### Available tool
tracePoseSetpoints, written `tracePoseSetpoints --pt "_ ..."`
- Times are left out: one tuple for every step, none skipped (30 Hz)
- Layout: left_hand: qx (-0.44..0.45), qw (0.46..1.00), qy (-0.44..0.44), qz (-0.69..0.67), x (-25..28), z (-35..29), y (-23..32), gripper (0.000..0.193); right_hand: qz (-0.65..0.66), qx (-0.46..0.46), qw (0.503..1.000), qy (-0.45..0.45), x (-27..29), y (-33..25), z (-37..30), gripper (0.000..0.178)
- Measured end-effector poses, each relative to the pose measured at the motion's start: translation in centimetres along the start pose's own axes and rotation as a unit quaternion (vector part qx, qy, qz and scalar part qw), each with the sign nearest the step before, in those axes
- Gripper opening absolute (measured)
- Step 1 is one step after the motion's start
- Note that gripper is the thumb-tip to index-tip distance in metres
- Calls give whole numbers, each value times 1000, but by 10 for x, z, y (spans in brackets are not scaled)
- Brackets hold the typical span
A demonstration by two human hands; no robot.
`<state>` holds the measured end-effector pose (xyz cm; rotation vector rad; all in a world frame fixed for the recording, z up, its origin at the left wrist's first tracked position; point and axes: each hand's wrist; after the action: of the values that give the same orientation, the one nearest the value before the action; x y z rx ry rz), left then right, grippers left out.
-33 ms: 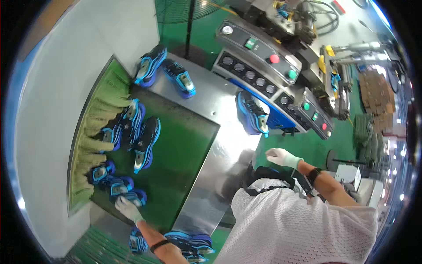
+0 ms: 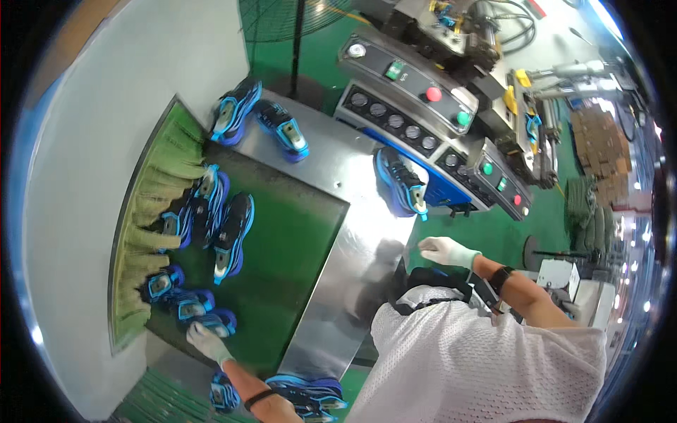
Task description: Operating a shoe-lasting and molding machine to process sneakers on a factory production line.
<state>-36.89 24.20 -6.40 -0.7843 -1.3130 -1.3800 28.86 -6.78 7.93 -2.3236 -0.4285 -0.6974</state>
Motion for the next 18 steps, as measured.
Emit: tracePoseSetpoints --pt "15 1000 6 -8 11 -5 20 40 1 9 1000 -4 -2 -15 3 36" --pt "26 999 -20 -33 22 -7 32 37 -7 44 999 -13 -1 -30 4 37" --pt "41 996 -43 -61 27 -13 48 35 -19 84 996 -20 6 -45 11 37" --pt "-14 997 -27 -69 33 -25 63 31 -20 111 994 -14 5 -55 12 38" --pt "-70 995 -11 -76 40 -41 81 27 -20 138 990 -7 2 -67 11 39" --pt "-67 991 -5 -119 49 -57 102 24 -2 141 990 -12 5 -94 4 41" --pt "-65 984 0 -163 57 -75 126 22 16 145 989 -15 8 -117 -3 43" --pt "-79 974 -11 -214 68 -89 163 21 39 190 981 -6 5 -123 -5 50" --pt "-92 960 -21 -262 80 -101 206 20 61 238 969 3 -2 -126 -8 58" --pt "-102 953 -51 -281 91 -112 250 18 65 246 967 -5 -8 -133 -11 64" --pt "-114 944 -80 -300 97 -121 295 16 69 256 964 -10 -9 -141 -15 70" --pt "-174 928 -97 -314 100 -129 336 16 66 264 962 -29 -1 -153 -19 71" --pt "-235 907 -116 -329 101 -138 380 17 61 271 960 -45 9 -158 -26 73" --pt "-282 876 -139 -365 110 -149 434 14 62 347 932 85 -9 -132 -23 67" --pt "-323 845 -162 -394 121 -161 481 12 27 307 945 108 11 -128 -30 62" --pt "-348 819 -184 -418 132 -174 523 12 47 246 954 166 38 -127 -43 56" --pt "-375 787 -210 -442 142 -189 565 13 69 179 955 224 65 -118 -53 50" --pt "-430 757 -222 -439 154 -203 605 13 -4 293 929 224 92 -86 -40 60"
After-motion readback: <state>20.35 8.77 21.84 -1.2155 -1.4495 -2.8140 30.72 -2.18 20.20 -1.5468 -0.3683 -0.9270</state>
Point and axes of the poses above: each hand's wrist, its own z-axis towards the middle knuckle, its own x-axis out of the back of the hand, y = z × x, and after that the axes turned 7 degrees about y, right-handed
